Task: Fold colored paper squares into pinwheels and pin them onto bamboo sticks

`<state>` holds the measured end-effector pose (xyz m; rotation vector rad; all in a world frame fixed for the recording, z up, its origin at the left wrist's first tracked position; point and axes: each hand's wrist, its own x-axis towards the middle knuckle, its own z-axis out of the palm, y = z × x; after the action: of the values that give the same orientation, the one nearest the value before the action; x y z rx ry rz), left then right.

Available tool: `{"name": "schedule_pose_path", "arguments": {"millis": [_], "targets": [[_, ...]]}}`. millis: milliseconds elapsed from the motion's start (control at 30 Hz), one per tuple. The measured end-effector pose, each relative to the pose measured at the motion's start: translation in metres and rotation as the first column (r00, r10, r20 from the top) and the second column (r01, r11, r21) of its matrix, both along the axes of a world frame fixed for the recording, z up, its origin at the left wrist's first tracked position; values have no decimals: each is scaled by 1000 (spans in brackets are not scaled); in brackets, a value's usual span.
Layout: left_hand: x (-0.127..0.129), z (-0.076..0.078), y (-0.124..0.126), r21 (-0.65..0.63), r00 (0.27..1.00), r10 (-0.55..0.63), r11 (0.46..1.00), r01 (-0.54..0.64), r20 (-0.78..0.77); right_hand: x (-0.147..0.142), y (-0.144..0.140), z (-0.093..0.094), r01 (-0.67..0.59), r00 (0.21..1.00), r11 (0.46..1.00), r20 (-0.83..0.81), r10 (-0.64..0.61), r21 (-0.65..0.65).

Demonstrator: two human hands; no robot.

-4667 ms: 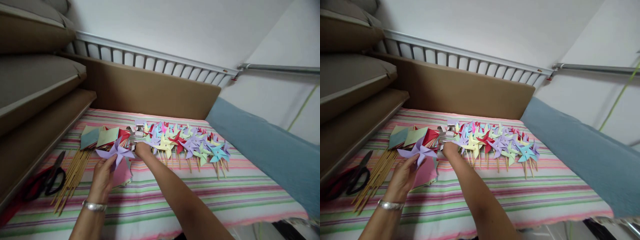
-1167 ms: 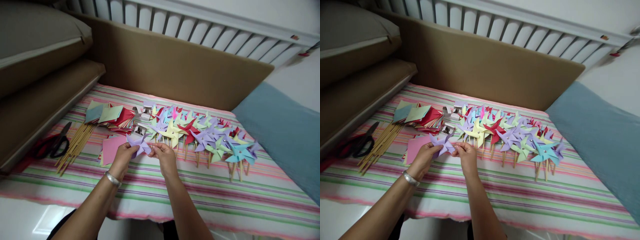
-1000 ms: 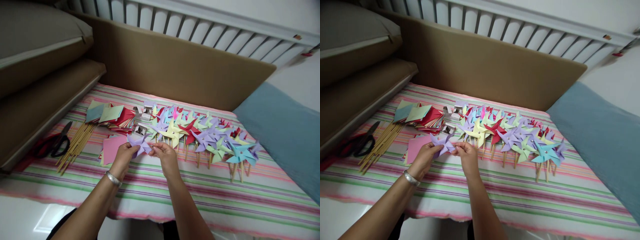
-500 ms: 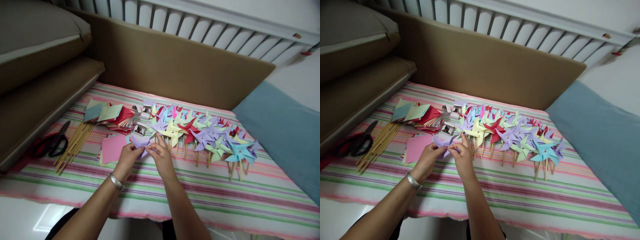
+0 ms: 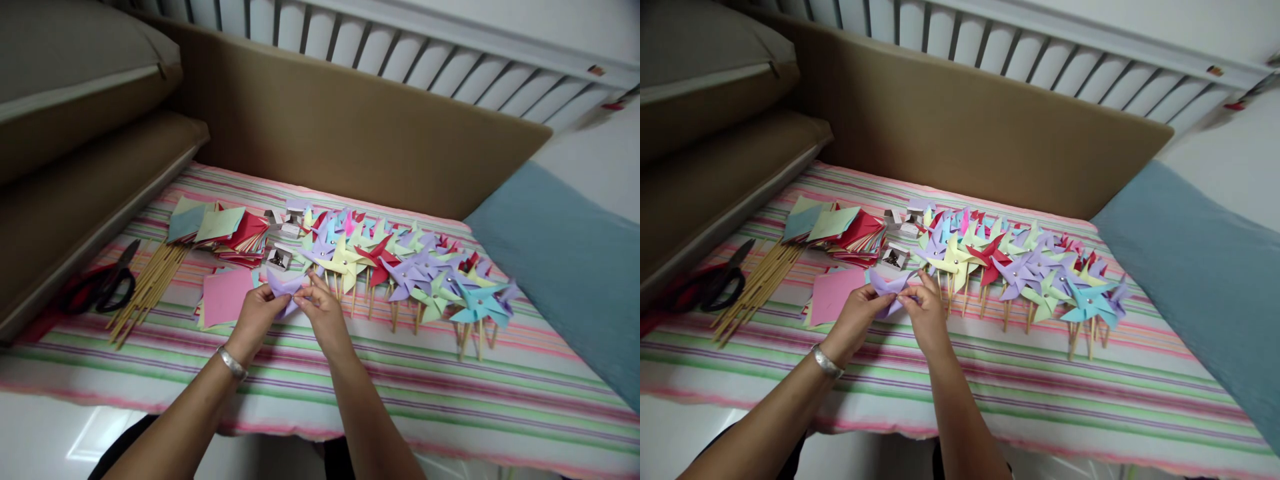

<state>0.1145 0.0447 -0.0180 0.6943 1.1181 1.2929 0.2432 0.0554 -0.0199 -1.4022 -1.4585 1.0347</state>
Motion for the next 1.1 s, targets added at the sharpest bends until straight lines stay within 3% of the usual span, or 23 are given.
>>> {"name": "schedule_pose_path", "arguments": {"millis": [267,733,867,1100], "targets": [[1,1,0,4,999,5,1000,-4,-37,1,0,-2,-38,999,996,8,37,80],[-2,-1,0,44,995,-60,997,63,-75,3,2,1,-13,999,1000,-39,13,-21],[-2,0,0,67,993,-77,994,83,-90,3,2,0,-36,995,999,-95,35,-8],[-4,-2,0,58,991,-114,991,118,-76,2,0,-1,-29,967,995,-256,3,-95]]}}
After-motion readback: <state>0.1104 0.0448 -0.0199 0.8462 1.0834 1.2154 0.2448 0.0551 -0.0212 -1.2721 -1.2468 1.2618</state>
